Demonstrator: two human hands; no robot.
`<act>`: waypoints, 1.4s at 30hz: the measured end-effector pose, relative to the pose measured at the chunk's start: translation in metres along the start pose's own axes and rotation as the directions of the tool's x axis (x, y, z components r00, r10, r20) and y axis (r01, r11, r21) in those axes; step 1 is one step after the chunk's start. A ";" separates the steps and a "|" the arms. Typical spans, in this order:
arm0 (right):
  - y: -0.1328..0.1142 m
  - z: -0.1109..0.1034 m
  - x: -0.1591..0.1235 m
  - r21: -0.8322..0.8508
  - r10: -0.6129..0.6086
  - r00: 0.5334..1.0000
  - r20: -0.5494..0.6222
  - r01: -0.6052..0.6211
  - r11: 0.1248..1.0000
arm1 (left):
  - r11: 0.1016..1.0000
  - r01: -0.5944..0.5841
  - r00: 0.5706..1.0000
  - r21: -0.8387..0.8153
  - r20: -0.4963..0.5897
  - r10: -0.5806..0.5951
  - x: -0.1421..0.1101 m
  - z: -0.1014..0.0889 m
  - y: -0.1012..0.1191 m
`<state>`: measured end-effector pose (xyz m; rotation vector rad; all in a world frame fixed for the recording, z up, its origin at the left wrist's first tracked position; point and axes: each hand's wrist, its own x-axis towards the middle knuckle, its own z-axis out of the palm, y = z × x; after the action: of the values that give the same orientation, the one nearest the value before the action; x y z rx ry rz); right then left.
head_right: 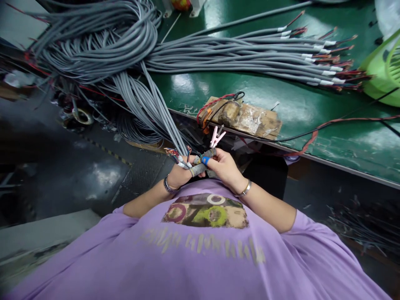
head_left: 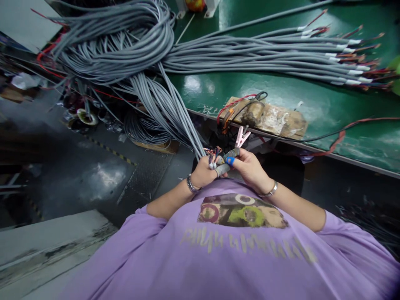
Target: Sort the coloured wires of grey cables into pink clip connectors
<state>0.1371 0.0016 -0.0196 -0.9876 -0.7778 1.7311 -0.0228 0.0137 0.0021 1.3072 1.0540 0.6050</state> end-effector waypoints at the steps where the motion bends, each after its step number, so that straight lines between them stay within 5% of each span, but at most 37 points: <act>1: 0.001 0.000 0.000 -0.011 0.004 0.999 -0.032 -0.005 1.000 | 1.000 -0.005 1.000 -0.008 -0.021 0.004 0.000 0.000 -0.001; 7: 0.001 0.004 0.004 0.056 0.059 0.991 -0.124 -0.052 0.997 | 0.989 -0.087 0.965 -0.121 -0.257 0.054 -0.002 0.005 -0.014; 16: -0.003 -0.001 0.001 0.072 0.078 0.996 -0.035 -0.075 0.995 | 0.973 -0.134 0.924 -0.189 -0.379 0.054 0.001 0.006 -0.025; 42: -0.006 -0.008 0.000 0.077 0.034 0.994 -0.100 -0.026 0.997 | 0.972 -0.164 0.929 -0.168 -0.358 0.095 0.005 0.016 -0.021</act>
<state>0.1468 0.0038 -0.0177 -1.0313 -0.6313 1.7096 -0.0107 0.0065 -0.0206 1.1260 1.1650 1.0446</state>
